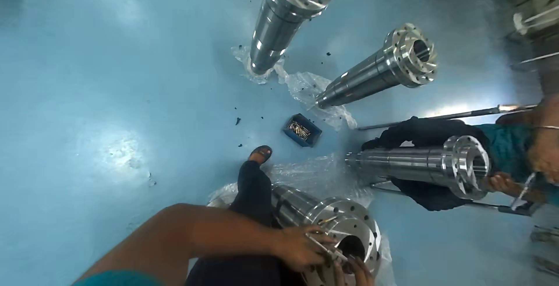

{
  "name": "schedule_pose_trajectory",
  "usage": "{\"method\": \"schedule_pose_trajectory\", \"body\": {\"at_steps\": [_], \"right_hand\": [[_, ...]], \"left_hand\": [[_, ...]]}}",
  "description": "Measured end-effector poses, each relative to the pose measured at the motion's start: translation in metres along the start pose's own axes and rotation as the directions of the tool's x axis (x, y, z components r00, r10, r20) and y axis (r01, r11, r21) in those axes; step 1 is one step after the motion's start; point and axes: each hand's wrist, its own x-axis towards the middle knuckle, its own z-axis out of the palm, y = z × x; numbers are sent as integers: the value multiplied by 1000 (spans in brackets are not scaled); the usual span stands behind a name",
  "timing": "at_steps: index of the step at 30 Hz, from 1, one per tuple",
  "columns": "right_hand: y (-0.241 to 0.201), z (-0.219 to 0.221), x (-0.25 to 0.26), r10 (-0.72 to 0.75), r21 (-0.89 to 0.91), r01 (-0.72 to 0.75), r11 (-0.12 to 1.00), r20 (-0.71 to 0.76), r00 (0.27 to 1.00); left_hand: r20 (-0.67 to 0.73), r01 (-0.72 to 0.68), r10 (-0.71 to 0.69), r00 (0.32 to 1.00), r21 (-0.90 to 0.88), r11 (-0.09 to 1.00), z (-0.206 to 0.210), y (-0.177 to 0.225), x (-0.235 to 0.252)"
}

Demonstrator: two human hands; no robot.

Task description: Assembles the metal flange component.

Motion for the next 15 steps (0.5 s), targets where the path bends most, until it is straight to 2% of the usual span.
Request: {"method": "schedule_pose_trajectory", "body": {"at_steps": [5, 9, 11, 13, 15], "right_hand": [[0, -6, 0, -122, 27, 120, 992, 51, 991], [-5, -6, 2, 46, 97, -58, 994, 121, 992], [-12, -4, 3, 76, 77, -84, 993, 108, 991], [-5, -3, 7, -42, 70, 37, 997, 68, 997], [1, -6, 11, -244, 38, 243, 969, 29, 969]], "left_hand": [[11, -5, 5, 1000, -4, 1000, -7, 1, 2], [49, 0, -1, 999, 17, 1000, -10, 2, 1], [53, 4, -5, 999, 22, 1000, -10, 3, 1], [57, 5, -7, 998, 30, 1000, -11, 4, 2], [70, 13, -15, 997, 22, 1000, -12, 4, 2]]}}
